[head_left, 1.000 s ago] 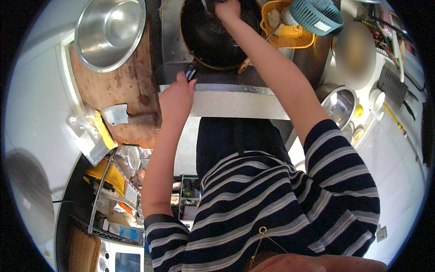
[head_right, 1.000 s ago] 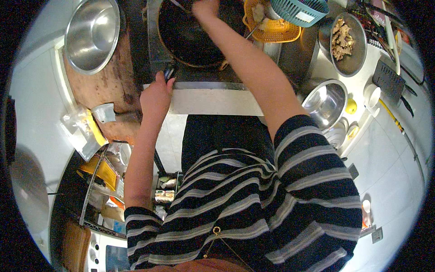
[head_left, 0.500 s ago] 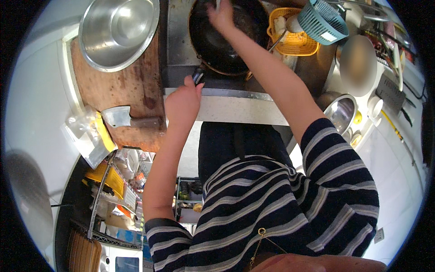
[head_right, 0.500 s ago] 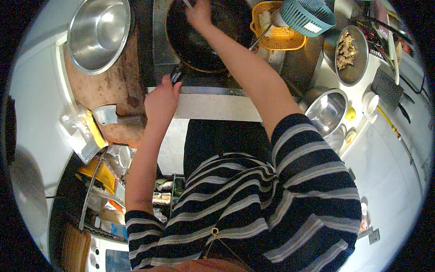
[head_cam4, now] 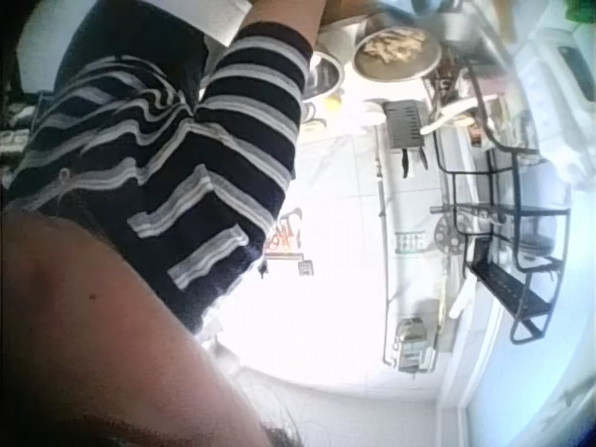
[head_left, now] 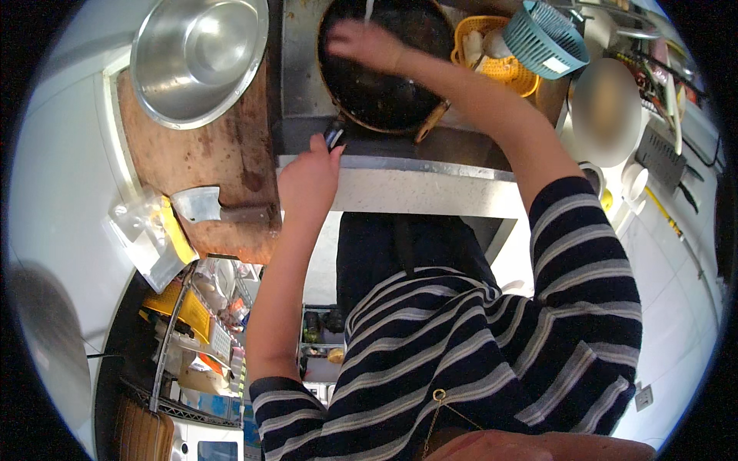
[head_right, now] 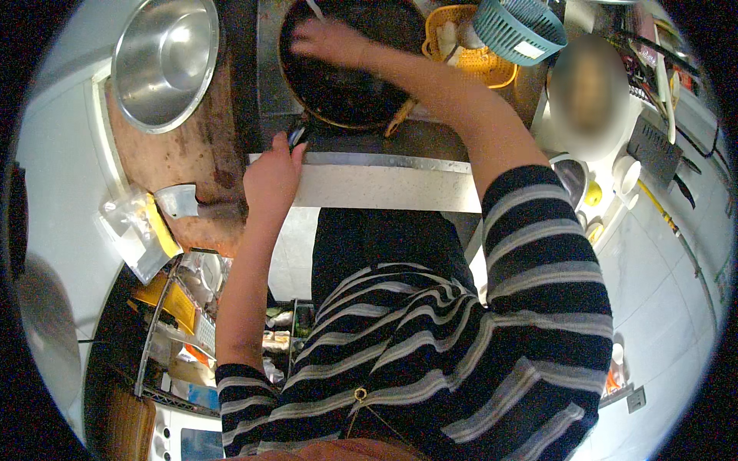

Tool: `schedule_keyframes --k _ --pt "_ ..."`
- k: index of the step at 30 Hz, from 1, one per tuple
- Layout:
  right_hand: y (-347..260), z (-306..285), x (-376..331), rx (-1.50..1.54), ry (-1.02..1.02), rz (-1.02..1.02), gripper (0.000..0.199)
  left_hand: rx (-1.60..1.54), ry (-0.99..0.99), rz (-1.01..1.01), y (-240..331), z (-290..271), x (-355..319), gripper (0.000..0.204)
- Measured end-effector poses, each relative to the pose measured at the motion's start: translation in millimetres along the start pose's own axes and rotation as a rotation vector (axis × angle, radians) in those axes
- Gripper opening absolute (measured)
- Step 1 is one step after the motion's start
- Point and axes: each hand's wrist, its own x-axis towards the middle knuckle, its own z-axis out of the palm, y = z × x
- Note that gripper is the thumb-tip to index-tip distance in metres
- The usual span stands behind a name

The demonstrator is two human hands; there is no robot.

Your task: The person takes a covered dish out of a refrigerator and puts it on a table, gets utensils from a rack, and washes a pan and a pot in a sink using a scrubber.

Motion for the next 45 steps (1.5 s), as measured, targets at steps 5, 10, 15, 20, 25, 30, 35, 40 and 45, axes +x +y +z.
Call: schedule_keyframes --k 5,10,15,20,25,30,35,40,45 --pt "68.5 -36.3 -36.3 -0.189 -0.085 0.269 0.030 0.014 0.018 0.007 -4.7 7.7 -7.1 0.041" --pt "-14.8 2.1 -94.4 -0.118 -0.616 0.968 0.049 -0.010 0.040 0.000 -4.6 9.5 -6.2 0.038" --pt "-70.8 5.2 -69.0 0.932 -0.488 1.093 0.034 -0.012 0.051 0.032 -0.5 5.6 -3.9 0.037" --pt "-42.9 -11.5 -97.8 0.923 -0.688 0.629 0.032 0.004 0.060 0.033 -4.7 5.7 -4.7 0.036" --pt "23.0 -7.6 -88.2 -0.222 -0.758 0.712 0.033 0.003 0.050 0.010 -5.9 9.8 -8.0 0.036" --pt "59.0 21.0 -25.7 -0.202 0.406 1.087 0.030 0.018 0.072 0.073 3.3 4.7 1.5 0.036" --pt "-28.9 14.6 35.7 0.530 0.622 0.717 0.027 0.036 0.022 0.024 0.2 4.8 -3.8 0.036" --pt "-58.6 -6.9 -61.3 0.723 -0.463 0.341 0.033 0.004 0.100 0.033 -9.7 11.3 -9.2 0.037" --pt "30.6 -6.5 -91.8 -0.223 -0.739 0.683 0.034 -0.036 0.008 0.033 -4.7 5.9 -4.6 0.041"
